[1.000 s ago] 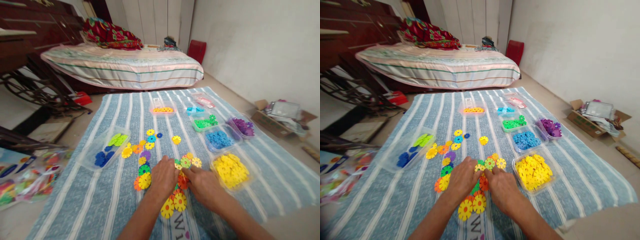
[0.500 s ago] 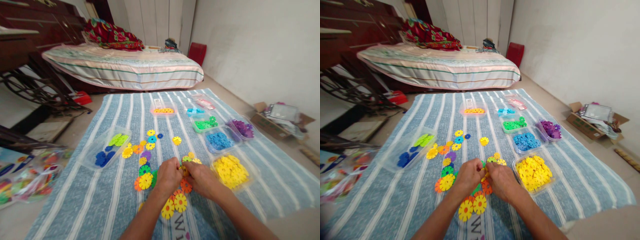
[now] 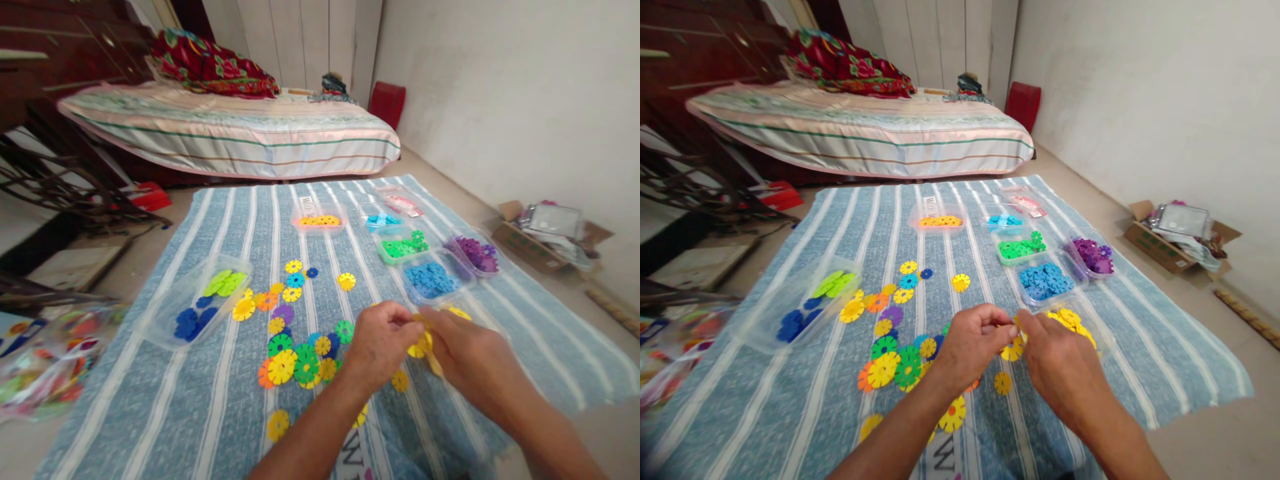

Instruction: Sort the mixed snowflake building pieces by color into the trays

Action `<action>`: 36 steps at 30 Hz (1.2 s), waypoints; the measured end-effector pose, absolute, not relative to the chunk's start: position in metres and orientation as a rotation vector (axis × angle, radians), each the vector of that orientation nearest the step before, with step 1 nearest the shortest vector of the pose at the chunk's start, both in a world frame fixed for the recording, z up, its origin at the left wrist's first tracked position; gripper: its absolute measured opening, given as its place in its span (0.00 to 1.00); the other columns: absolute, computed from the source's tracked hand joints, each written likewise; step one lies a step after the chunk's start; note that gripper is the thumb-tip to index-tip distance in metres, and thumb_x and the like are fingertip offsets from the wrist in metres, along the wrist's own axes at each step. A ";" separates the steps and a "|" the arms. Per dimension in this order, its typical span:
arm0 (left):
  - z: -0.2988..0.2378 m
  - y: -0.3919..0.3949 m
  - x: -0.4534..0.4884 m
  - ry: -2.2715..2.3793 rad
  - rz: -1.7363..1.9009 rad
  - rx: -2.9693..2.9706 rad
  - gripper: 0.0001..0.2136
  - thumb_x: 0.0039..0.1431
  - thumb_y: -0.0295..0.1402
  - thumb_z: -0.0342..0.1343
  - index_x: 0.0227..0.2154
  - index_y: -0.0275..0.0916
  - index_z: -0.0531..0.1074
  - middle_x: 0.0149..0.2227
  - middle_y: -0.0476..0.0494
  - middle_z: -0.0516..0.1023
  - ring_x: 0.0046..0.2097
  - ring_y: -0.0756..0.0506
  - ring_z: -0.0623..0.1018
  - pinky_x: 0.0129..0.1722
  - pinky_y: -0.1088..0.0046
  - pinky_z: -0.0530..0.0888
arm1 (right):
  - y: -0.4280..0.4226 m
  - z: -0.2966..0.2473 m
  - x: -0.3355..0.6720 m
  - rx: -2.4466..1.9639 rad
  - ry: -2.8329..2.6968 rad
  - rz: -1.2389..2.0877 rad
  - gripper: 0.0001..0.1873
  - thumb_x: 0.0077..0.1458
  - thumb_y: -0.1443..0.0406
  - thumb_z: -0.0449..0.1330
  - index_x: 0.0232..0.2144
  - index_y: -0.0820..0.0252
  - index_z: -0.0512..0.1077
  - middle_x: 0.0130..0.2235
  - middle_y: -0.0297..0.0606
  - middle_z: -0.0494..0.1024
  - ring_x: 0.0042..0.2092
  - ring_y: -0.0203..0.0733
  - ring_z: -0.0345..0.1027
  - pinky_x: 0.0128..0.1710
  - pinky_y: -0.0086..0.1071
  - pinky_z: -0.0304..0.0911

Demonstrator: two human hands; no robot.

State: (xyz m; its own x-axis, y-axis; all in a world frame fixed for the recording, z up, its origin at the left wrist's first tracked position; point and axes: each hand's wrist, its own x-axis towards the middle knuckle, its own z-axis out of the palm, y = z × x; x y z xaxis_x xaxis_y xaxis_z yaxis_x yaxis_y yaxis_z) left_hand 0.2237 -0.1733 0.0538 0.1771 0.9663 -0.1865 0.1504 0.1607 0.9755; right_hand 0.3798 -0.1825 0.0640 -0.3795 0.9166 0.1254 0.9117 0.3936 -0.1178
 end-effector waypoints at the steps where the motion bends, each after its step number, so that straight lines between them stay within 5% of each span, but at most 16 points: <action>1: 0.055 -0.169 0.227 1.206 0.845 1.333 0.08 0.49 0.37 0.52 0.28 0.38 0.71 0.26 0.52 0.73 0.28 0.51 0.71 0.26 0.78 0.66 | -0.182 0.069 0.391 -1.737 -2.458 -0.043 0.18 0.55 0.66 0.47 0.46 0.57 0.68 0.37 0.42 0.76 0.32 0.42 0.71 0.27 0.31 0.60; 5: 0.052 -0.150 0.216 1.517 0.679 1.760 0.11 0.54 0.35 0.49 0.36 0.39 0.72 0.35 0.49 0.75 0.37 0.50 0.74 0.35 0.77 0.69 | -0.185 0.077 0.408 -1.892 -2.335 -0.198 0.15 0.56 0.63 0.48 0.43 0.57 0.70 0.37 0.42 0.76 0.31 0.43 0.71 0.25 0.32 0.61; 11: 0.034 -0.133 0.183 1.721 0.418 1.951 0.07 0.52 0.29 0.49 0.32 0.39 0.71 0.34 0.45 0.73 0.40 0.45 0.73 0.42 0.69 0.67 | -0.199 0.053 0.351 -1.598 -2.538 0.079 0.14 0.56 0.67 0.50 0.42 0.58 0.71 0.36 0.41 0.76 0.34 0.41 0.71 0.31 0.30 0.64; 18: 0.025 -0.114 0.198 1.643 0.142 2.089 0.05 0.51 0.30 0.54 0.32 0.39 0.71 0.41 0.40 0.72 0.47 0.41 0.71 0.46 0.67 0.67 | -0.188 0.029 0.306 -1.940 -2.632 0.265 0.29 0.52 0.67 0.55 0.55 0.70 0.58 0.49 0.57 0.67 0.40 0.50 0.70 0.34 0.38 0.66; 23: 0.024 -0.099 0.202 1.556 0.003 2.087 0.13 0.57 0.37 0.54 0.42 0.37 0.69 0.45 0.42 0.71 0.45 0.45 0.73 0.44 0.62 0.71 | -0.174 0.029 0.302 -2.022 -2.586 0.384 0.17 0.56 0.70 0.48 0.48 0.68 0.63 0.43 0.52 0.70 0.38 0.47 0.71 0.32 0.36 0.64; 30: 0.023 -0.101 0.178 1.679 0.251 1.984 0.02 0.48 0.27 0.55 0.25 0.37 0.73 0.26 0.46 0.74 0.33 0.45 0.74 0.32 0.71 0.68 | -0.174 0.026 0.301 -2.046 -2.548 0.339 0.14 0.55 0.72 0.48 0.43 0.64 0.67 0.40 0.46 0.72 0.36 0.45 0.71 0.30 0.33 0.60; 36: 0.042 -0.107 0.187 1.542 0.512 1.916 0.05 0.47 0.30 0.54 0.26 0.36 0.74 0.24 0.49 0.74 0.29 0.49 0.73 0.28 0.76 0.65 | -0.184 0.031 0.323 -1.842 -2.395 0.432 0.10 0.53 0.69 0.51 0.34 0.57 0.72 0.34 0.37 0.76 0.37 0.40 0.71 0.33 0.29 0.59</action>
State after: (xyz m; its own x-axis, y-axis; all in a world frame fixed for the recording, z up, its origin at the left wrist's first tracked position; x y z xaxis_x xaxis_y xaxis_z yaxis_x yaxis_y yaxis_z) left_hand 0.1873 -0.1073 0.0424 0.2435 0.9666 -0.0801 0.7267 -0.1271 0.6751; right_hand 0.3226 -0.1844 0.0310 -0.2689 0.9580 -0.1002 0.9327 0.2330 -0.2753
